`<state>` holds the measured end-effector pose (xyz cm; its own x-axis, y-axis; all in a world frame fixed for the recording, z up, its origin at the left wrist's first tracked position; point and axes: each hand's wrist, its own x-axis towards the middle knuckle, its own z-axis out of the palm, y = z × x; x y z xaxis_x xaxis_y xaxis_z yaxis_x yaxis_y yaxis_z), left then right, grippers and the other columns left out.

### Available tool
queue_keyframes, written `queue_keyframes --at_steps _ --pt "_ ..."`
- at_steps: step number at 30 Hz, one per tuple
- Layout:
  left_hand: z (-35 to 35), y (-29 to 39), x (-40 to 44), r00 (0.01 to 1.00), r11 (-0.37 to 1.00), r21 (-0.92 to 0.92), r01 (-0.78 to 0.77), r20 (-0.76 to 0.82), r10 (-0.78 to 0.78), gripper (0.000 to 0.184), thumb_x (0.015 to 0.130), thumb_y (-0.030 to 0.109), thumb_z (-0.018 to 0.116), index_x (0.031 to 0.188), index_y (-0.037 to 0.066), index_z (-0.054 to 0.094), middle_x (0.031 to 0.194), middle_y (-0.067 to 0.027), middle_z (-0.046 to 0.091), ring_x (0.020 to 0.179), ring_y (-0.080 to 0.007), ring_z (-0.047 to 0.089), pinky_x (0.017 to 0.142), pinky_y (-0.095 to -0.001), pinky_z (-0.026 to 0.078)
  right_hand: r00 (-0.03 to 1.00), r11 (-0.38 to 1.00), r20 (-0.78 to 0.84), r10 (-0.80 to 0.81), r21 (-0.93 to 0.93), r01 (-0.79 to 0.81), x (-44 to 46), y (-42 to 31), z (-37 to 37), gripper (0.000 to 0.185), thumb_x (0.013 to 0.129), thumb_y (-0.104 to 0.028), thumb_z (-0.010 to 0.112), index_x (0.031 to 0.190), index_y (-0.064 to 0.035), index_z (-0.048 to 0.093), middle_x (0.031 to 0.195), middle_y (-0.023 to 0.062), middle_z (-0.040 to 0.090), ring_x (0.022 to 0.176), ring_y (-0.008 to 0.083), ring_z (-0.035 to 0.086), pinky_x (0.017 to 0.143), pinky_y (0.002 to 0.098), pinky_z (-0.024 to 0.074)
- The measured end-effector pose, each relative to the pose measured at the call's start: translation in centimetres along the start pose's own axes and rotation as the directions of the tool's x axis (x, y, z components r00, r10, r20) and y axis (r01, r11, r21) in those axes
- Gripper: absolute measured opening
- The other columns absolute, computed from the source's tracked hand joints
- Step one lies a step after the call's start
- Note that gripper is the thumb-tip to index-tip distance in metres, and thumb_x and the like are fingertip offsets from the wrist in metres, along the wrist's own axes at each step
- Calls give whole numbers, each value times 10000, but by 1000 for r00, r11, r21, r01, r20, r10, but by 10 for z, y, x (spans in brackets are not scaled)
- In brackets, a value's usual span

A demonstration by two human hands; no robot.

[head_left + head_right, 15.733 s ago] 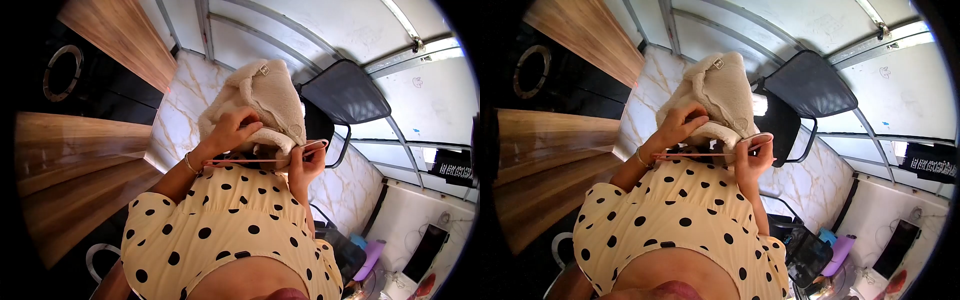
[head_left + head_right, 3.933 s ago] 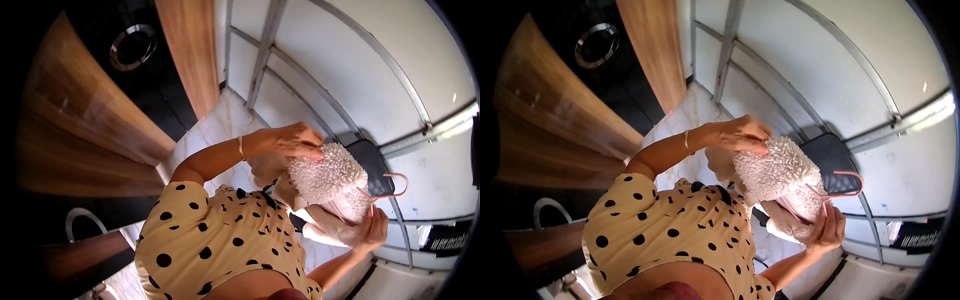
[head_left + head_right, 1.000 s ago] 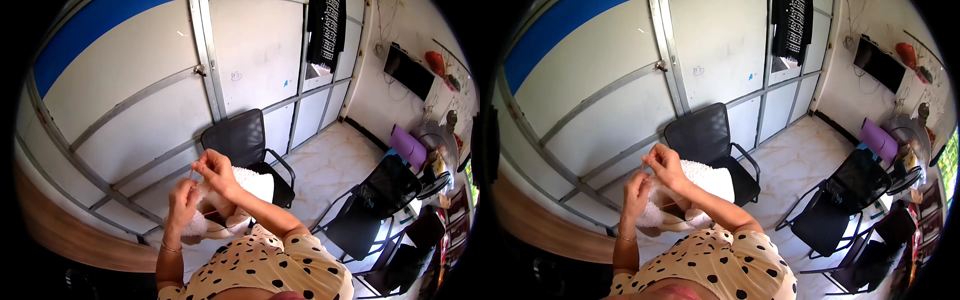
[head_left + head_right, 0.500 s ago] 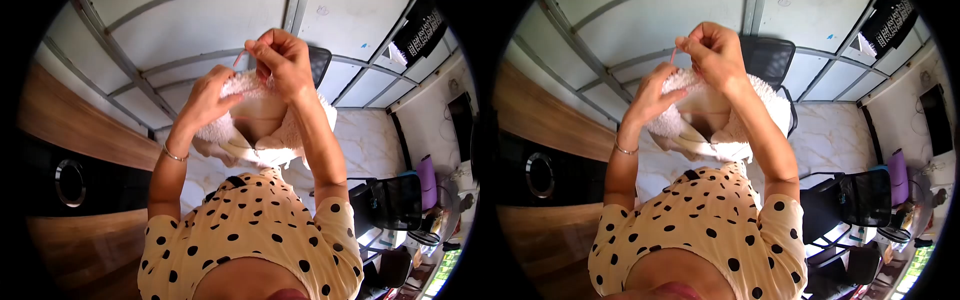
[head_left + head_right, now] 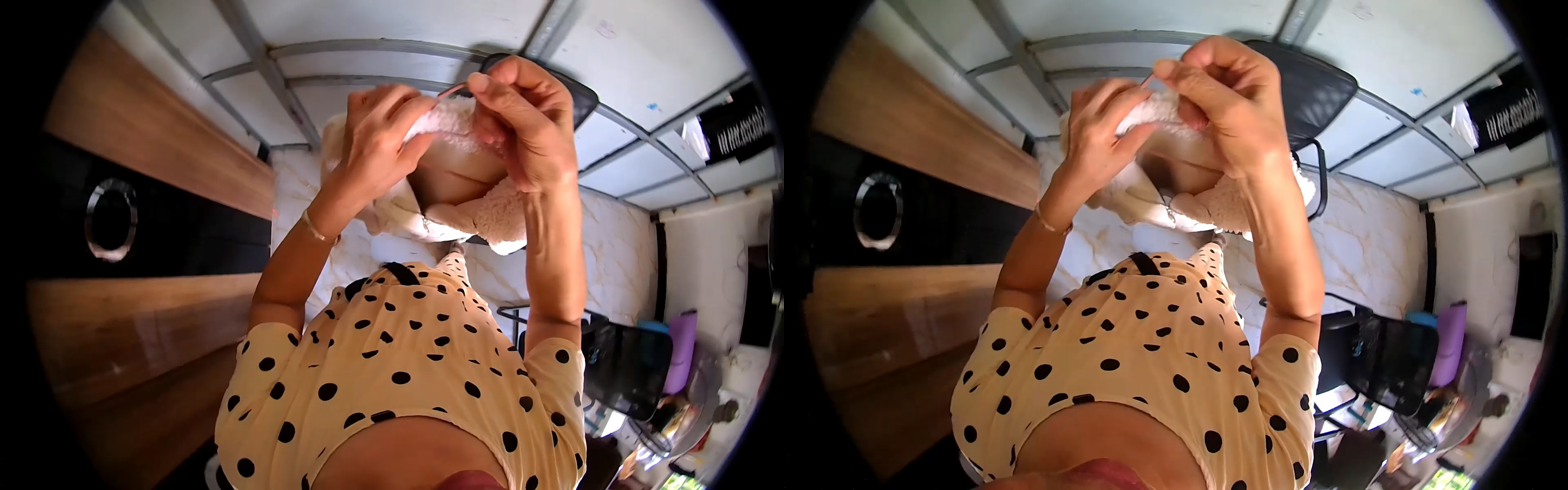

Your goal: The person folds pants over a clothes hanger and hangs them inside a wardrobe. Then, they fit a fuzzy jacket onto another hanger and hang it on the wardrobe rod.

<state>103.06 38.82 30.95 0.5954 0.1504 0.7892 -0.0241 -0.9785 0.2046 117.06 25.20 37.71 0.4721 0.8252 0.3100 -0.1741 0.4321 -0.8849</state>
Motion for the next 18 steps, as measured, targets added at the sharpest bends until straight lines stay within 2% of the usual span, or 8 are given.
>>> queue_keyframes --at_steps 3,6,8,10,11,12,13,18 --pt "-10 -12 -9 990 971 234 41 -140 -8 411 747 149 815 1115 59 656 1139 -86 590 1034 -302 539 857 -425 433 988 996 -157 2 87 12 19 12 14 70 906 -13 660 871 47 669 701 80 637 501 132 533 464 258 409" --pt "-25 -21 -54 880 970 123 209 -457 -132 303 783 109 795 1032 36 637 1051 -102 584 954 -303 546 831 -411 445 991 988 -116 73 142 -57 40 16 24 102 929 -42 634 971 42 674 677 36 536 583 159 451 603 340 437" --pt "-15 -40 -118 719 867 -142 477 -504 -478 196 828 108 758 872 45 578 851 -96 605 771 -264 575 724 -373 457 981 953 -100 168 270 -135 50 19 42 88 922 -41 655 932 46 659 686 47 546 565 164 498 579 335 472" --pt "17 -44 -186 413 475 -379 794 -236 -880 126 890 142 692 944 40 640 831 -86 639 732 -199 620 676 -356 509 967 916 9 255 317 -245 59 19 61 100 931 -64 657 936 35 650 663 26 492 602 167 495 641 363 480" --pt "41 -54 -232 354 337 -465 819 -53 -934 161 944 174 618 986 22 650 931 -110 676 838 -239 663 741 -364 525 958 909 54 283 302 -286 61 24 70 106 935 -76 657 935 30 645 661 18 474 619 165 491 670 370 480" --pt "67 -66 -280 602 601 -186 777 -54 -796 200 980 187 550 1030 21 649 1075 -139 680 977 -257 664 836 -368 517 945 901 94 314 284 -328 59 29 85 112 940 -87 657 933 24 641 660 10 457 637 164 487 699 378 480" --pt "94 -57 -290 312 216 -531 819 97 -945 250 1002 184 508 1144 16 624 1176 -177 652 1076 -293 630 931 -356 490 933 890 112 343 278 -360 52 25 108 109 952 -98 650 926 7 634 659 3 441 653 161 484 717 369 477" --pt "144 -52 -219 429 248 -609 754 170 -887 391 1021 220 505 1325 -27 497 1271 -220 608 1148 -337 597 993 -379 462 870 870 270 412 165 -464 38 7 157 184 1000 -147 610 845 -50 587 666 6 478 669 159 494 793 366 476"
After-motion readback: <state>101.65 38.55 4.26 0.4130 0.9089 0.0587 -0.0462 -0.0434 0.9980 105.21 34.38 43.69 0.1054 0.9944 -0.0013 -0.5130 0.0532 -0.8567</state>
